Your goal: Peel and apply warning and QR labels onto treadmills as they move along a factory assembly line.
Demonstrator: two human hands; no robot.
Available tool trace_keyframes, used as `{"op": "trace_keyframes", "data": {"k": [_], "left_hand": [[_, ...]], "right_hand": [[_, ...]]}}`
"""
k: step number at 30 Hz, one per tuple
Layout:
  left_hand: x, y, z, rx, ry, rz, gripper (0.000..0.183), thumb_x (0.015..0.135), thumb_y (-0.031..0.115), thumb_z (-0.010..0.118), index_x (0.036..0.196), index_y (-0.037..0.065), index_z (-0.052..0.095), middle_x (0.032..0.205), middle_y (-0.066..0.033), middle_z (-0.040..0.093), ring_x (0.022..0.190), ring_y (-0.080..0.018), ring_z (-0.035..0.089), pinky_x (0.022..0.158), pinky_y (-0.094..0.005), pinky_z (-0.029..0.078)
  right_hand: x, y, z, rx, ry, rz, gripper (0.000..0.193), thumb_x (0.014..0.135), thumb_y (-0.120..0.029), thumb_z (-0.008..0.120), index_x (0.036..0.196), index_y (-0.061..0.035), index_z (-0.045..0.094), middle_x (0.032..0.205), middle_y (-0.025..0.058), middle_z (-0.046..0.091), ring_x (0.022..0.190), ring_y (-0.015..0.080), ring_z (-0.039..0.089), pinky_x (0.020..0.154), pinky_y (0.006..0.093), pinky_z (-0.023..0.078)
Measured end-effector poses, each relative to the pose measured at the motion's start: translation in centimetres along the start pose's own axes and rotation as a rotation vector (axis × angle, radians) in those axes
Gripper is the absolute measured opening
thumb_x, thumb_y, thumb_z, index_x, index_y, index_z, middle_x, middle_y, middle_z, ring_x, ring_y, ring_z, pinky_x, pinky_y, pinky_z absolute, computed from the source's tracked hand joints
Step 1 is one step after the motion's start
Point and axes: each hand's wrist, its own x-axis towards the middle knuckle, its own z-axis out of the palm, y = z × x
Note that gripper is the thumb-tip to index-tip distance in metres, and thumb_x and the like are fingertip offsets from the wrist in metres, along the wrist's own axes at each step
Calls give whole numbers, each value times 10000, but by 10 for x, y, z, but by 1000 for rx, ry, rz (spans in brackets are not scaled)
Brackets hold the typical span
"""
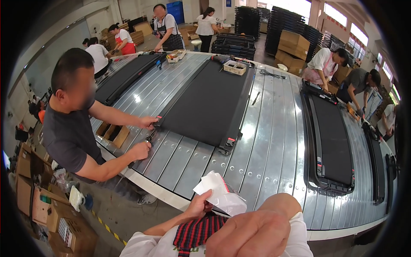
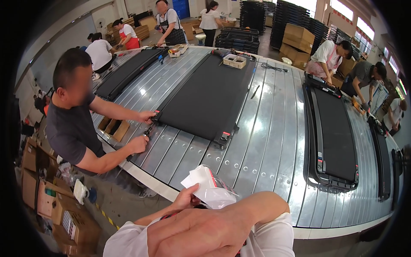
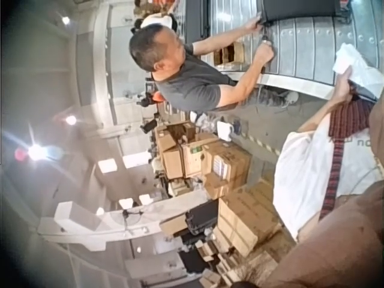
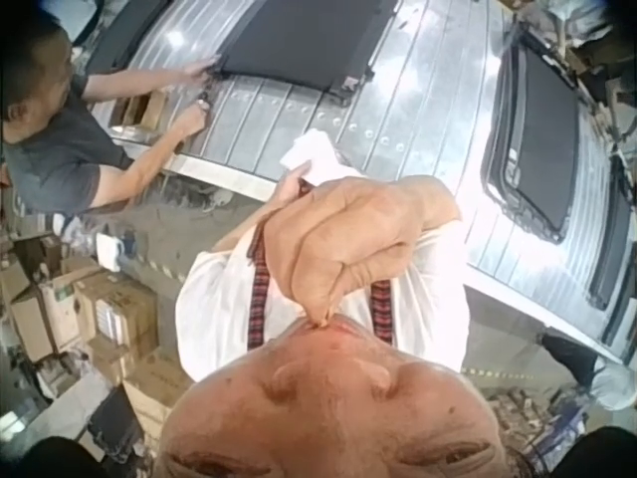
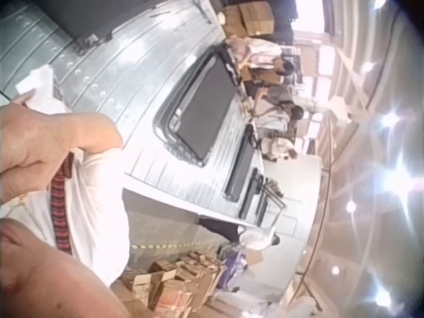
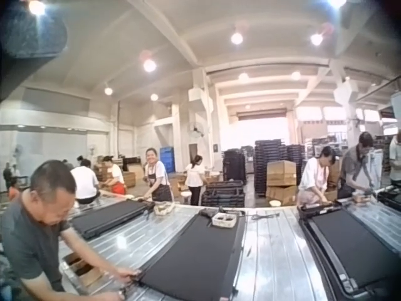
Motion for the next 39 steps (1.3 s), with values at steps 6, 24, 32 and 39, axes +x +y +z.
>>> {"op": "trace_keyframes", "data": {"k": [6,24,32,39], "left_hand": [[-13,2,-5,4,58,-15,210,872,307,473,814,106,498,556,26,382,441,-78,282,412,-227,206],[-9,10,-16,22,60,-14,222,861,305,500,862,85,527,616,15,456,485,-72,348,436,-215,258],[-9,19,-35,23,13,-19,228,862,308,497,888,83,526,636,12,469,497,-70,362,444,-209,274],[-10,26,-43,31,-8,-24,233,859,308,500,861,76,519,612,11,453,489,-69,352,435,-209,258]], "right_hand": [[20,-14,-12,10,-177,329,125,842,-83,541,765,9,578,743,89,543,689,229,534,657,350,433],[7,18,3,8,-7,59,108,828,-57,554,745,9,575,738,79,539,671,206,532,640,324,433],[41,2,-10,16,-132,360,91,824,-30,553,751,18,580,736,88,537,671,210,530,628,319,435],[23,66,5,26,131,-316,103,836,-71,557,771,7,576,739,78,533,674,208,529,648,347,427]]}}
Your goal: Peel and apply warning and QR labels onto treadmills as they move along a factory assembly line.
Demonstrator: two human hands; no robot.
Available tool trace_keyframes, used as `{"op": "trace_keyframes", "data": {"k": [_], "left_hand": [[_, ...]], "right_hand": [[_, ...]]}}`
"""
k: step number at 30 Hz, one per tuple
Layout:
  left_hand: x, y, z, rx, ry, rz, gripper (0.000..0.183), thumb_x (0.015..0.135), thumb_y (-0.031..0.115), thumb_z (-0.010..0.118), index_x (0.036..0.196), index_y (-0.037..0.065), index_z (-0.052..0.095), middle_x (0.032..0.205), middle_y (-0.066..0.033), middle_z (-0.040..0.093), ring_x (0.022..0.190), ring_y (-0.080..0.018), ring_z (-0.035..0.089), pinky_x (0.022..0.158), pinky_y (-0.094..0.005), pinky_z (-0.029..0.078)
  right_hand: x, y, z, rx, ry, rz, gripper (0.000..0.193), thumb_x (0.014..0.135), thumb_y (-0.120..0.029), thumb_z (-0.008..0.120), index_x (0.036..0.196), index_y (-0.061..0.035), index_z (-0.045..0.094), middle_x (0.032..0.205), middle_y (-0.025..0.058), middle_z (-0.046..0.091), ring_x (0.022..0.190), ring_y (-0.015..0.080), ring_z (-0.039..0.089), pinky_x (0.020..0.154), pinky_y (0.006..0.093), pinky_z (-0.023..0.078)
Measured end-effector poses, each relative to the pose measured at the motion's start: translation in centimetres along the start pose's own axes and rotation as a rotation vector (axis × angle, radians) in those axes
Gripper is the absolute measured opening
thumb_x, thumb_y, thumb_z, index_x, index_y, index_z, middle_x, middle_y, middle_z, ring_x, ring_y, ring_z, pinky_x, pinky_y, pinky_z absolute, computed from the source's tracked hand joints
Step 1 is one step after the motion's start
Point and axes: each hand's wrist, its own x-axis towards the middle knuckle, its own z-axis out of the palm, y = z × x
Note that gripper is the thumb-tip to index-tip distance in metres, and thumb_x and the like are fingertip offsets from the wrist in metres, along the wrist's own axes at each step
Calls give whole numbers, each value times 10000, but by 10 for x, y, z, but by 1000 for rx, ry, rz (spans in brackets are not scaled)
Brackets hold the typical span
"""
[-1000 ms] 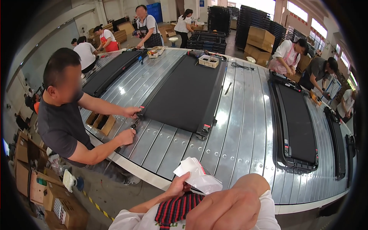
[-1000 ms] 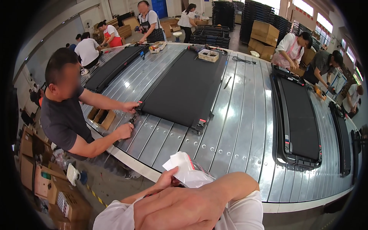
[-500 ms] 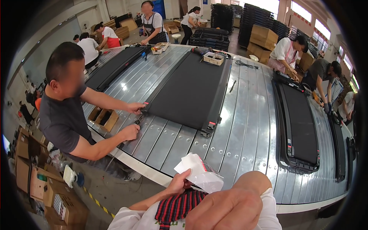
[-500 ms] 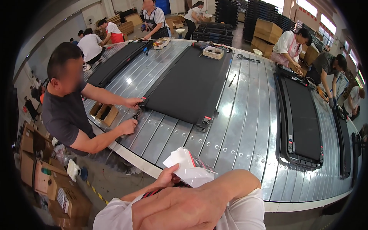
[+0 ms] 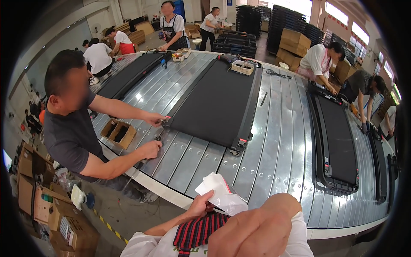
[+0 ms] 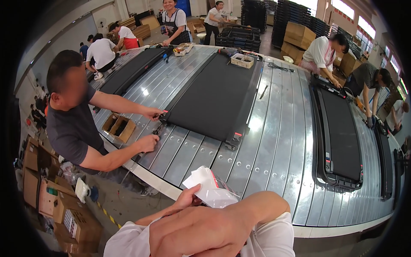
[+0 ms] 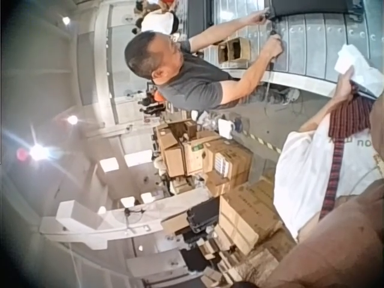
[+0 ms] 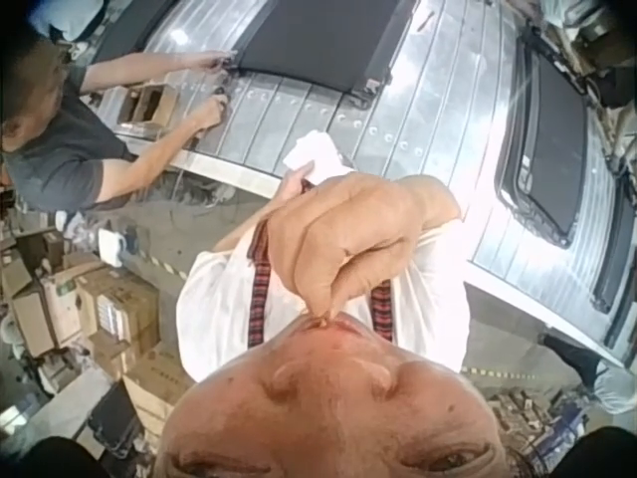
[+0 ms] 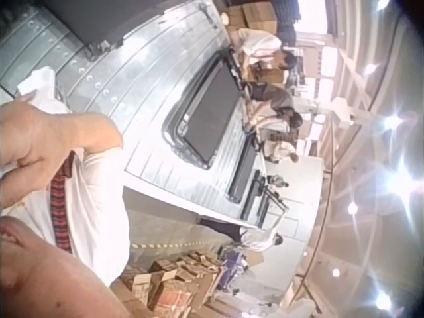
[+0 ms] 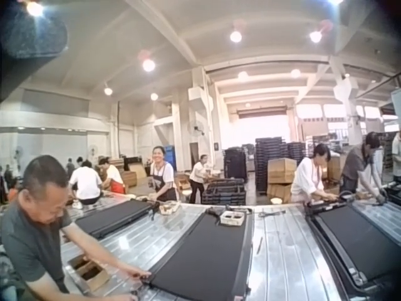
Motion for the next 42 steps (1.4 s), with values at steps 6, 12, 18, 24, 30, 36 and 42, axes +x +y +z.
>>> {"op": "trace_keyframes", "data": {"k": [6,12,18,24,30,36,42], "left_hand": [[0,4,3,-7,53,17,235,852,313,507,841,78,516,599,13,436,477,-72,336,427,-212,249],[-2,10,-5,-32,8,15,178,850,289,510,791,122,490,570,33,389,468,-80,302,424,-217,233],[-1,19,-26,-33,10,-5,178,865,282,494,796,118,481,551,25,377,438,-82,279,404,-230,215],[0,32,-49,12,-34,29,252,891,313,448,890,78,541,600,14,476,450,-75,363,408,-214,252],[10,53,-80,152,-321,231,331,914,293,392,1091,45,522,1009,-71,544,886,-116,513,707,-258,423],[61,55,-132,-31,-482,10,303,894,283,424,1076,54,504,857,-39,580,651,-103,547,518,-240,399],[18,106,-71,196,29,1,229,866,297,481,898,73,515,640,31,450,481,-49,330,440,-224,237]], "right_hand": [[-2,-11,-9,86,-163,254,122,851,-95,536,787,5,563,752,80,533,650,210,526,619,338,419],[0,-3,-9,162,-169,449,149,868,-115,509,775,-4,546,737,73,516,638,206,515,567,307,406],[2,31,-7,82,-216,289,175,883,-146,476,784,-13,532,754,70,508,637,207,505,565,304,402],[20,45,-42,-61,-331,580,78,837,-40,538,790,22,539,748,83,533,683,193,510,622,296,414],[15,74,-45,-488,-224,763,166,824,-93,570,688,3,567,654,80,552,623,240,537,588,313,438],[40,86,-37,-705,-379,665,202,804,-78,590,621,-9,539,633,74,539,510,217,524,407,277,374],[107,99,9,-824,-876,1280,99,758,-99,626,741,-27,561,632,26,506,574,144,485,494,268,383]]}}
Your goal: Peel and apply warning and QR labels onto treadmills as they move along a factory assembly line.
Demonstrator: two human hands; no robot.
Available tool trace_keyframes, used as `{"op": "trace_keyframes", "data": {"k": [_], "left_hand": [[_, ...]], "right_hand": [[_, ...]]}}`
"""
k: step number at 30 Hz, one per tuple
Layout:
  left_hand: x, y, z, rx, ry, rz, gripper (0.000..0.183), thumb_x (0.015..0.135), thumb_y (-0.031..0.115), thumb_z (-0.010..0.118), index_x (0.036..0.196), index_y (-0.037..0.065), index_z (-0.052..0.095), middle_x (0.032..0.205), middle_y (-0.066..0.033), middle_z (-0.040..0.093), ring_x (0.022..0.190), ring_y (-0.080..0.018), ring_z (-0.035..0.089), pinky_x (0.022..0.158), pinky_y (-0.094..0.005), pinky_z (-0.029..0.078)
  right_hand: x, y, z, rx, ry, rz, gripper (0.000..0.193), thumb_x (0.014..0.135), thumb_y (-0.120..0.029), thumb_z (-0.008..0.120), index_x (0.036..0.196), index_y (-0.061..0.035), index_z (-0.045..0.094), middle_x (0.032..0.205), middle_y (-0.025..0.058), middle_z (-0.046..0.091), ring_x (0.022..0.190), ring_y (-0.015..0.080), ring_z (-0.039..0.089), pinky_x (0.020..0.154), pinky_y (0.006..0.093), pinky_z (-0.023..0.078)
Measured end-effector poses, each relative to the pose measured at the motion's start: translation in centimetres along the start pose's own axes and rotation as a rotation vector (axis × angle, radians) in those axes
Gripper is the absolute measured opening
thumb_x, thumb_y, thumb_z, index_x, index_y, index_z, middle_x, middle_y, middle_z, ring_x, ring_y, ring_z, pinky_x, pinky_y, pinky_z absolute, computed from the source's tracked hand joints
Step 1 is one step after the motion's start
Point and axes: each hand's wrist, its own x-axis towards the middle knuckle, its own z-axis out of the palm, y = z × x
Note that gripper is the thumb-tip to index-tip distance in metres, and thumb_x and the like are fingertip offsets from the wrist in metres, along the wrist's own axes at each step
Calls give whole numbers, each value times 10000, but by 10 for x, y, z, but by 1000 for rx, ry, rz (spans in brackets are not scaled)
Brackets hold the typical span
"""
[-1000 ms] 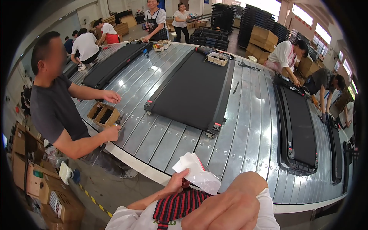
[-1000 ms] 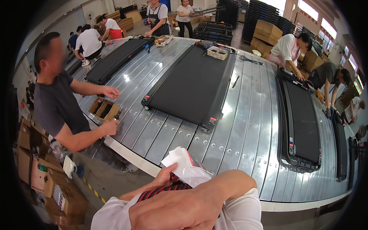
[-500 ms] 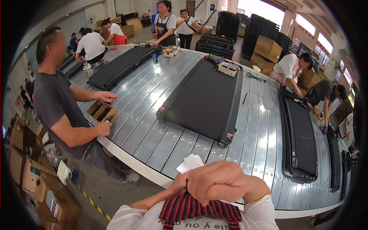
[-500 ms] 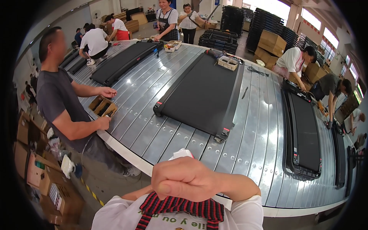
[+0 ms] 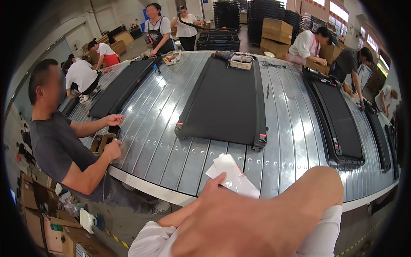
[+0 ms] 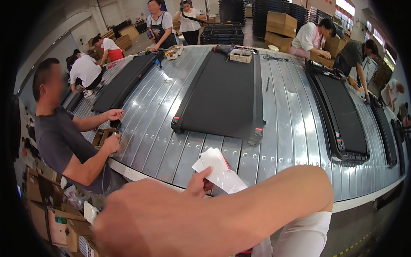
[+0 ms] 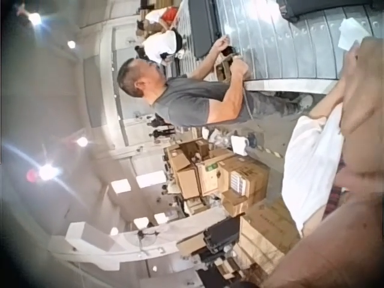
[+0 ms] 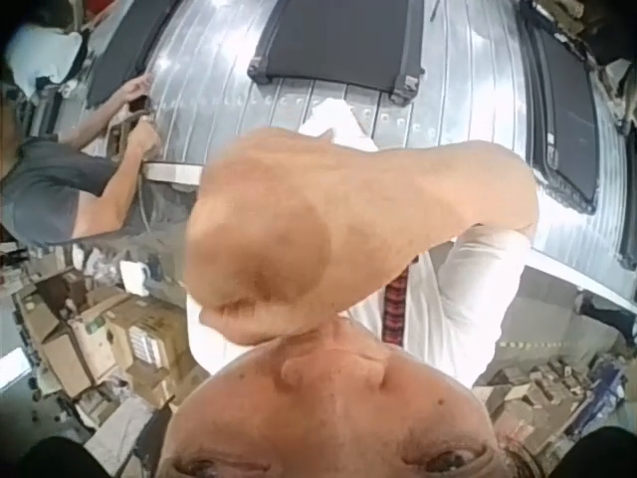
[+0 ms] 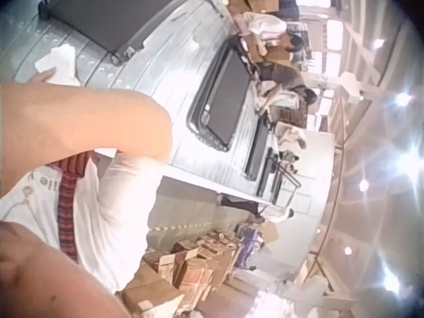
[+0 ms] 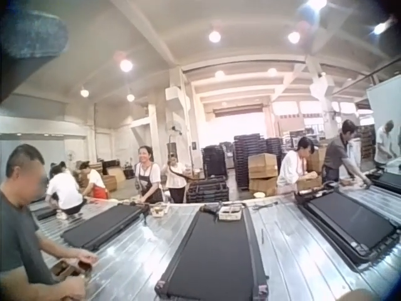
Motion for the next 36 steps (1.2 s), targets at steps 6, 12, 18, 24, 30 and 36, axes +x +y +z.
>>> {"op": "trace_keyframes", "data": {"k": [6,12,18,24,30,36], "left_hand": [[-22,4,26,-175,-42,77,197,857,292,494,844,99,534,613,45,431,466,-52,279,445,-217,211],[-25,6,37,-142,-79,258,225,864,282,494,973,88,524,705,38,493,488,-41,322,436,-206,225],[-33,28,75,234,-174,568,408,846,238,547,1184,36,442,1012,-43,562,897,-119,530,736,-262,444],[-23,30,97,479,-223,552,486,784,154,627,1204,10,431,1091,-52,545,986,-145,514,842,-294,416],[-25,22,103,624,-179,510,470,747,170,651,1158,16,484,1063,-61,568,957,-137,534,818,-293,437],[-39,6,99,772,-56,267,369,756,216,655,1052,12,571,951,-53,612,883,-113,552,766,-279,448]], "right_hand": [[-38,-9,-10,-17,253,-350,126,592,-43,641,568,-49,518,550,31,492,454,134,422,392,243,342],[-95,28,6,-123,497,-145,117,710,-75,592,616,-42,530,610,32,525,508,123,476,428,252,363],[-157,116,24,114,812,310,131,796,-138,589,739,-23,564,743,45,579,661,100,541,568,242,423],[-198,191,31,29,1044,181,231,753,-143,645,938,-20,583,929,46,595,879,125,542,795,268,413],[-175,226,34,-35,685,97,428,676,-199,712,1038,-32,554,1025,86,578,990,223,538,854,322,405],[-158,249,73,16,449,195,304,681,-260,666,791,12,583,732,143,598,710,282,584,636,354,451]]}}
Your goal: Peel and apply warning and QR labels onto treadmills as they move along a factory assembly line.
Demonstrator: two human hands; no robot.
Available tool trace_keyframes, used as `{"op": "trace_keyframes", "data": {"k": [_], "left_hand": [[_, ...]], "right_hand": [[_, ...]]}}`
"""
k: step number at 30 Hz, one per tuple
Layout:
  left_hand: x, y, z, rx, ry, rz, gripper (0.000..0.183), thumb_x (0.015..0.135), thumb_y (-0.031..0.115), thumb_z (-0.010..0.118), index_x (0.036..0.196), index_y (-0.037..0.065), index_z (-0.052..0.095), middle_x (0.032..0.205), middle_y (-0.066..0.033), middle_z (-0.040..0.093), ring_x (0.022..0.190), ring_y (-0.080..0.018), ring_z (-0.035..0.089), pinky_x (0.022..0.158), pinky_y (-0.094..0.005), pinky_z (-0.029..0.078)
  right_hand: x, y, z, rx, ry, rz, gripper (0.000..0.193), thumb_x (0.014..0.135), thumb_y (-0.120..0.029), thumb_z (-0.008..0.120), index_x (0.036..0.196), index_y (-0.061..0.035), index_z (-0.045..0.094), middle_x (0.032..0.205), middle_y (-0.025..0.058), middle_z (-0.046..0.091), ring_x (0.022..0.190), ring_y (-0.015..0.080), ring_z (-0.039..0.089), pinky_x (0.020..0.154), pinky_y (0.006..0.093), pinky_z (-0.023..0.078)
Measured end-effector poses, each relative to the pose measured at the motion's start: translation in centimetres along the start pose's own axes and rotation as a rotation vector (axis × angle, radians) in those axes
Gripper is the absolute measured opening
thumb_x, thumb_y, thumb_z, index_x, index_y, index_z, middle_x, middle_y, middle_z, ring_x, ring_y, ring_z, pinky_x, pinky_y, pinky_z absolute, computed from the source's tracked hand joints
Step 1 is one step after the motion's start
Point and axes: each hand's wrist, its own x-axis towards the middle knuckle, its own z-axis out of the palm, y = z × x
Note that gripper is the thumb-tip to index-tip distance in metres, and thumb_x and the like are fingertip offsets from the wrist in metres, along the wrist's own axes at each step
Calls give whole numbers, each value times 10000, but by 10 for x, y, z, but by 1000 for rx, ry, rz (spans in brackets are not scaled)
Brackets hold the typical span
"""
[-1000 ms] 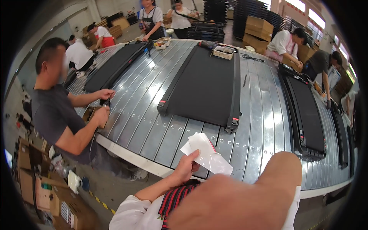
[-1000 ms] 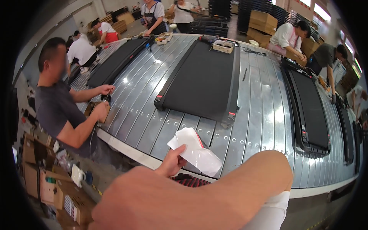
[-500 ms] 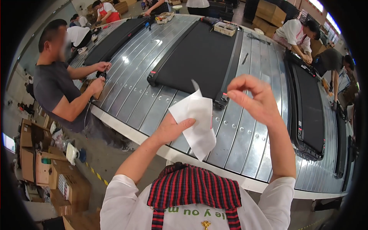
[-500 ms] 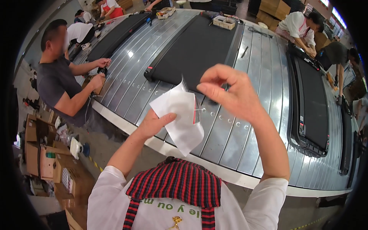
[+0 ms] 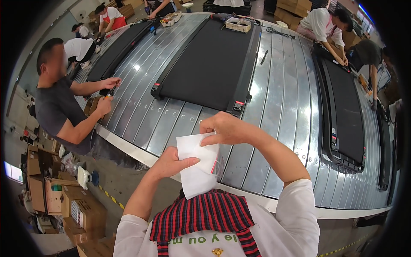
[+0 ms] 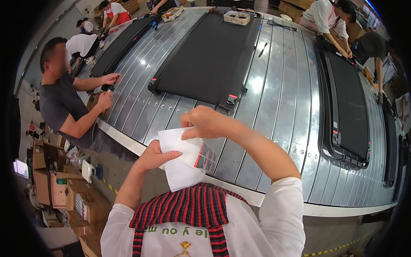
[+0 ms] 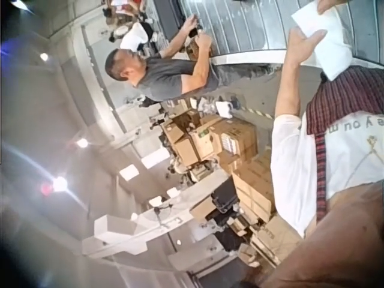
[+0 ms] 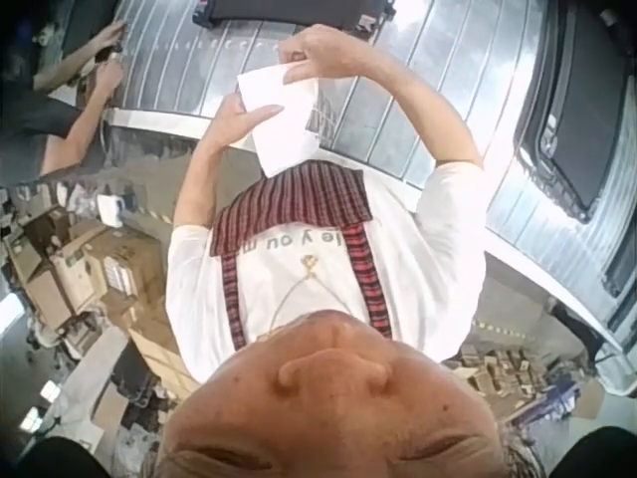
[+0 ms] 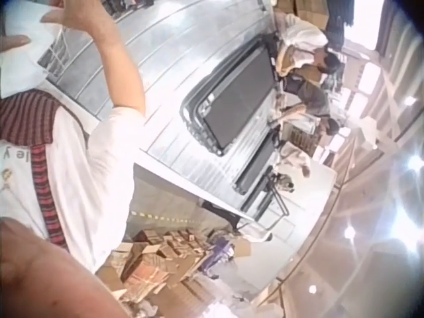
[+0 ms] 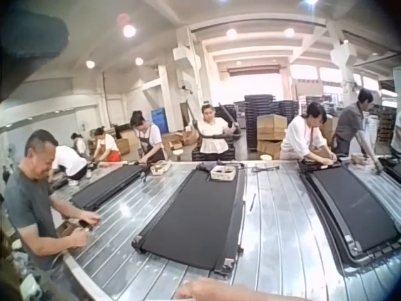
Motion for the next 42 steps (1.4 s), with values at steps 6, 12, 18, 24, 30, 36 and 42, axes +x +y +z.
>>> {"op": "trace_keyframes", "data": {"k": [6,12,18,24,30,36,42], "left_hand": [[-6,-14,-12,-39,185,12,309,764,250,648,940,-3,624,821,-39,632,740,-92,565,663,-248,461],[7,-23,-20,-72,252,-4,356,743,273,660,929,-28,622,805,-59,626,715,-101,566,639,-246,458],[6,-38,-30,-85,211,-99,382,709,266,686,940,-31,620,844,-74,626,758,-117,572,680,-253,458],[-2,-41,-35,-174,197,-112,454,709,297,695,1010,-26,590,909,-84,616,805,-133,574,702,-265,463],[-1,-48,-48,-338,267,-33,411,744,256,675,1024,-27,574,924,-81,610,807,-134,573,711,-268,466],[23,-48,-54,-484,194,89,367,758,236,663,1010,-18,582,901,-72,611,793,-131,580,692,-269,473],[36,-42,-67,-411,39,67,403,762,212,668,1057,-29,537,944,-89,603,816,-155,592,721,-284,484]], "right_hand": [[4,5,9,159,-55,88,264,704,-234,656,741,12,569,641,128,556,579,220,521,549,322,412],[16,20,19,336,100,124,190,797,-146,613,708,2,535,570,-31,424,546,51,368,478,238,326],[22,28,24,445,115,289,219,806,-178,620,691,-10,539,590,-53,436,557,27,358,473,210,300],[39,19,30,402,86,320,200,811,-187,613,745,-6,562,602,-46,460,559,31,380,479,207,317],[44,7,43,-291,794,-123,169,797,-133,614,908,-15,568,760,29,567,732,85,520,672,233,435],[17,10,73,286,690,203,314,771,-90,640,1057,-27,528,915,20,585,811,94,538,732,222,435],[23,-6,83,746,597,405,422,776,-133,648,1143,-19,474,983,62,577,882,126,542,793,268,428]]}}
